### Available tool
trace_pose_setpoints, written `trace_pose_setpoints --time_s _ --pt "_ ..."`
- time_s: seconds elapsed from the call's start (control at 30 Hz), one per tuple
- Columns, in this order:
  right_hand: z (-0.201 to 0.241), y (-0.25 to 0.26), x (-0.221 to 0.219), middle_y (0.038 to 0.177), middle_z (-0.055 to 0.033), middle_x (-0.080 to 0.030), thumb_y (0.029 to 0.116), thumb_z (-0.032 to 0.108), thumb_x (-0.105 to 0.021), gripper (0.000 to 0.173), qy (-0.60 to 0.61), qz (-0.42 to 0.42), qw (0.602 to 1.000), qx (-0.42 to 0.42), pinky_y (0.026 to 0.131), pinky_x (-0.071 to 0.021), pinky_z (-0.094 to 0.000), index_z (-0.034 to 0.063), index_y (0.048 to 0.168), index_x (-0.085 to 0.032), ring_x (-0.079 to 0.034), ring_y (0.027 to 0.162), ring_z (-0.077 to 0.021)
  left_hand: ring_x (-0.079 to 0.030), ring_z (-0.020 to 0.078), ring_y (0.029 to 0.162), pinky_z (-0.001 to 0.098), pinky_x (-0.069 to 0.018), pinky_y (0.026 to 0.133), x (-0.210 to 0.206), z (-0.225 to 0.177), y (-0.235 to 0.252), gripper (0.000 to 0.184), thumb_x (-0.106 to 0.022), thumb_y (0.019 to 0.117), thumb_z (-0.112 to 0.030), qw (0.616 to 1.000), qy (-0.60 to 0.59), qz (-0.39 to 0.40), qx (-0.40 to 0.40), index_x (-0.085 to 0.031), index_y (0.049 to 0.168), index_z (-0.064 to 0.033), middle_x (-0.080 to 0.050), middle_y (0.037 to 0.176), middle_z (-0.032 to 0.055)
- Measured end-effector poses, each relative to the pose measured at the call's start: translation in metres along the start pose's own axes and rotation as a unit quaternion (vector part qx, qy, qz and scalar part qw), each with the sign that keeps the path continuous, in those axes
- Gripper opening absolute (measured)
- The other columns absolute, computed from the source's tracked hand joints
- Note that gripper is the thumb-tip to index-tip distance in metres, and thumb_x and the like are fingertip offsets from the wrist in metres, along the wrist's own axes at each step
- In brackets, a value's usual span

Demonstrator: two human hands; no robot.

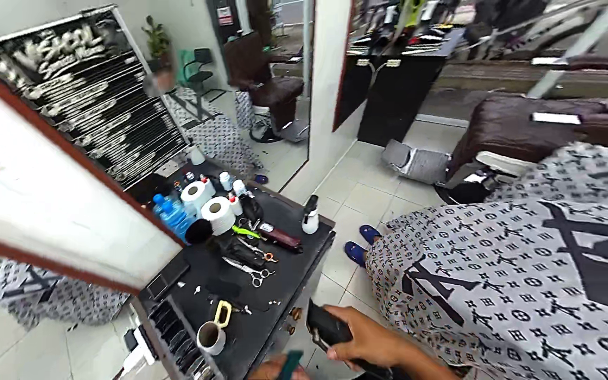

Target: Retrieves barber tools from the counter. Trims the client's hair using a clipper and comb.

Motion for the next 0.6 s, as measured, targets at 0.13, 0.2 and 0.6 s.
trace_pose_setpoints --time_s 0.13,0.2,0.6 --pt "-0.019 -0.069 0.040 0.108 -0.0227 -0.072 0.0884 0.035 -0.081 0.081 -0.207 -0.064 0.973 -0.073 0.088 -0.0555 -0.0575 0.0127 0.157 -0.042 -0.072 0.092 -0.0363 -0.072 0.0200 0.094 0.0428 -0.0586 0.091 -0.020 0.004 0.093 0.052 -0.074 0.0911 -0.010 0.964 0.135 -0.215 0.078 -0.059 0.140 -0.0014 -0.075 0.108 0.0129" --pt "-0.034 -0.101 0.063 0.109 -0.0263 -0.071 0.0891 0.039 -0.079 0.090 -0.249 -0.119 0.949 -0.154 0.093 -0.0512 -0.0636 0.0147 0.162 -0.032 -0.069 0.100 -0.0439 -0.070 0.0148 0.077 0.0375 -0.0588 0.076 -0.051 -0.007 0.143 0.039 -0.075 0.0916 -0.020 0.959 0.157 -0.223 0.080 -0.068 0.126 -0.0020 -0.075 0.092 0.0080" --pt "-0.078 -0.289 0.181 0.121 -0.0260 -0.067 0.0955 0.028 -0.071 0.087 -0.153 -0.357 0.907 -0.166 0.097 -0.0484 -0.0666 0.0318 0.166 -0.020 -0.065 0.112 -0.0456 -0.069 0.0027 0.072 0.0245 -0.0579 0.075 -0.286 -0.082 0.311 0.013 -0.065 0.0953 -0.005 0.977 0.175 -0.051 -0.107 -0.074 0.096 0.0053 -0.074 0.081 0.0043"
Point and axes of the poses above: each hand's wrist, its own y-axis towards the middle knuckle, its own x-axis out of the back of the hand, z = x × y, the point moved 5 cm from there along y, towards the middle knuckle
